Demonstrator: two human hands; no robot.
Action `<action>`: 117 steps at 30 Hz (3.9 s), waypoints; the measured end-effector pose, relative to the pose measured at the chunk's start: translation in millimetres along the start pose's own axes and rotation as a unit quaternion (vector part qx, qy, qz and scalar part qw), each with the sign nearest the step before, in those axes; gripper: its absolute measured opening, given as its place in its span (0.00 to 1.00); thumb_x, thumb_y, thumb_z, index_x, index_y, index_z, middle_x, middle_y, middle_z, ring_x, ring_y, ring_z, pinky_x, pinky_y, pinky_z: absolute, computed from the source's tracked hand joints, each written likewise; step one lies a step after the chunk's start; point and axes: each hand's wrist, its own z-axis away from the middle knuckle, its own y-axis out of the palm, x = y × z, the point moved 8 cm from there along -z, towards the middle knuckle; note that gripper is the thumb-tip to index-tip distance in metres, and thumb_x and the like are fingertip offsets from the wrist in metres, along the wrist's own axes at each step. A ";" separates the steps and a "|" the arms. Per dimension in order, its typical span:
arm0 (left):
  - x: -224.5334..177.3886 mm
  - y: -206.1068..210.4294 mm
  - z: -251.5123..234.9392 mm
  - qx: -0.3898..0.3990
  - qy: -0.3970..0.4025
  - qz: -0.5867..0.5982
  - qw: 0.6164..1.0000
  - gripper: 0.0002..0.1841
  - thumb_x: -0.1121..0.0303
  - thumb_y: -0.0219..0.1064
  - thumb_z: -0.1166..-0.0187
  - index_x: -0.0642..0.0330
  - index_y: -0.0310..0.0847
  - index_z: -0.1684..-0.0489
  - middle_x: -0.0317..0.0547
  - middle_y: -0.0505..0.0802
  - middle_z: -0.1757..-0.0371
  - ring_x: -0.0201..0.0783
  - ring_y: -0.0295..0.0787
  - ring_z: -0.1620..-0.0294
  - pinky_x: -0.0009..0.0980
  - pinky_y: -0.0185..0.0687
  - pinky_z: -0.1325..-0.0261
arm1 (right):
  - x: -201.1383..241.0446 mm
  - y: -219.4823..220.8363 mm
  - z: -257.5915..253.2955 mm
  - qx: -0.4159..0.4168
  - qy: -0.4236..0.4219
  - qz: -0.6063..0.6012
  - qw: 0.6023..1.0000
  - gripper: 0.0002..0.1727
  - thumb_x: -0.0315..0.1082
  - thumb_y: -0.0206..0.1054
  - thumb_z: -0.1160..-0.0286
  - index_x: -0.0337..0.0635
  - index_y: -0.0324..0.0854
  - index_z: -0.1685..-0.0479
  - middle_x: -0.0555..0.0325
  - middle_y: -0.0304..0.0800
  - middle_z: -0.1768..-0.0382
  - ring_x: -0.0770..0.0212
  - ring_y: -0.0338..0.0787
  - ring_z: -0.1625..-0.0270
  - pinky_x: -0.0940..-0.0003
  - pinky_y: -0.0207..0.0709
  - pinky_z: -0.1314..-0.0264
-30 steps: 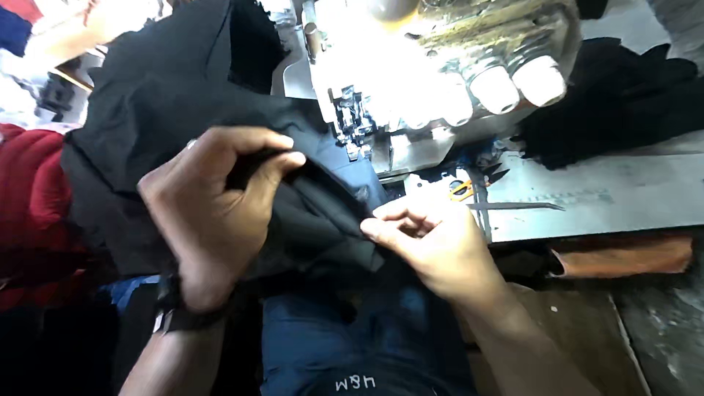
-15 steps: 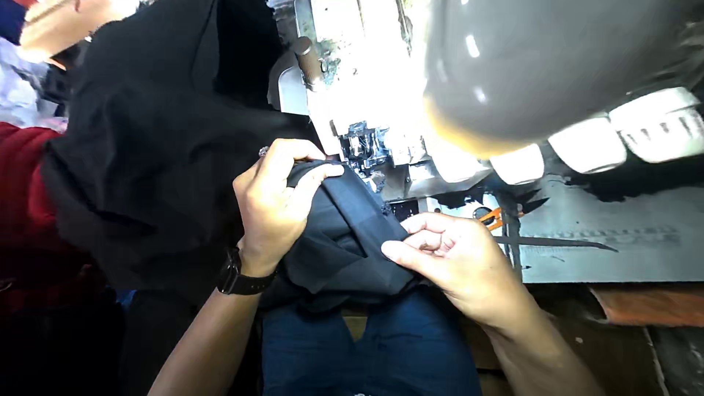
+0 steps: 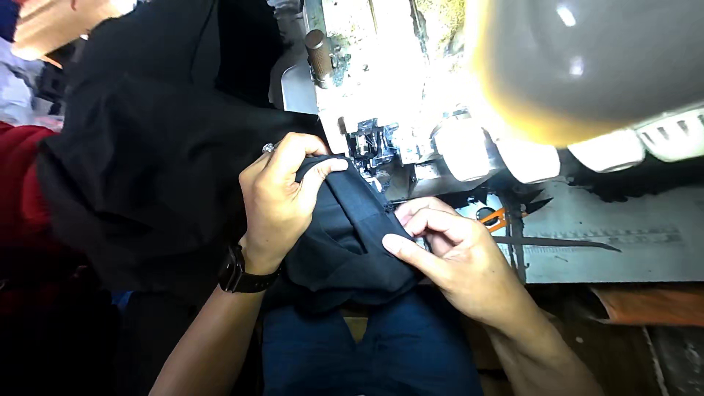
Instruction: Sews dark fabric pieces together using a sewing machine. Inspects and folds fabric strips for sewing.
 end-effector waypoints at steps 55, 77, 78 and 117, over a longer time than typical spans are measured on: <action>14.0 -51.1 -20.3 0.158 -0.040 -0.064 0.985 0.24 0.80 0.64 0.25 0.63 0.78 0.27 0.51 0.85 0.25 0.46 0.80 0.23 0.49 0.73 0.19 | 35.2 13.1 -15.2 -0.069 -0.047 0.062 0.995 0.07 0.29 0.77 0.30 0.50 0.96 0.57 0.72 0.95 0.67 0.80 0.82 0.76 0.83 0.76 0.73; -122.1 -104.2 -25.8 0.127 -0.002 0.078 0.989 0.13 0.56 0.70 0.17 0.54 0.88 0.49 0.34 0.81 0.81 0.29 0.72 0.85 0.29 0.73 0.77 | 117.9 60.8 13.3 -0.154 -0.334 0.225 0.902 0.23 0.26 0.83 0.50 0.32 0.80 0.53 0.46 0.88 0.55 0.56 0.90 0.50 0.61 0.84 0.43; -123.4 -109.7 -26.1 0.123 -0.003 0.071 0.990 0.12 0.56 0.70 0.17 0.53 0.88 0.49 0.33 0.81 0.81 0.29 0.71 0.85 0.29 0.72 0.77 | 122.2 62.5 14.8 -0.154 -0.347 0.210 0.901 0.25 0.26 0.82 0.49 0.32 0.79 0.49 0.47 0.89 0.56 0.59 0.90 0.51 0.63 0.85 0.44; -74.7 -26.7 93.0 0.125 -0.308 0.395 0.857 0.11 0.69 0.56 0.09 0.62 0.82 0.42 0.42 0.92 0.67 0.31 0.91 0.71 0.27 0.92 0.66 | 109.1 17.0 126.8 -0.091 -0.335 0.148 0.926 0.11 0.47 0.77 0.25 0.50 0.92 0.67 0.66 0.81 0.60 0.73 0.83 0.45 0.60 0.73 0.19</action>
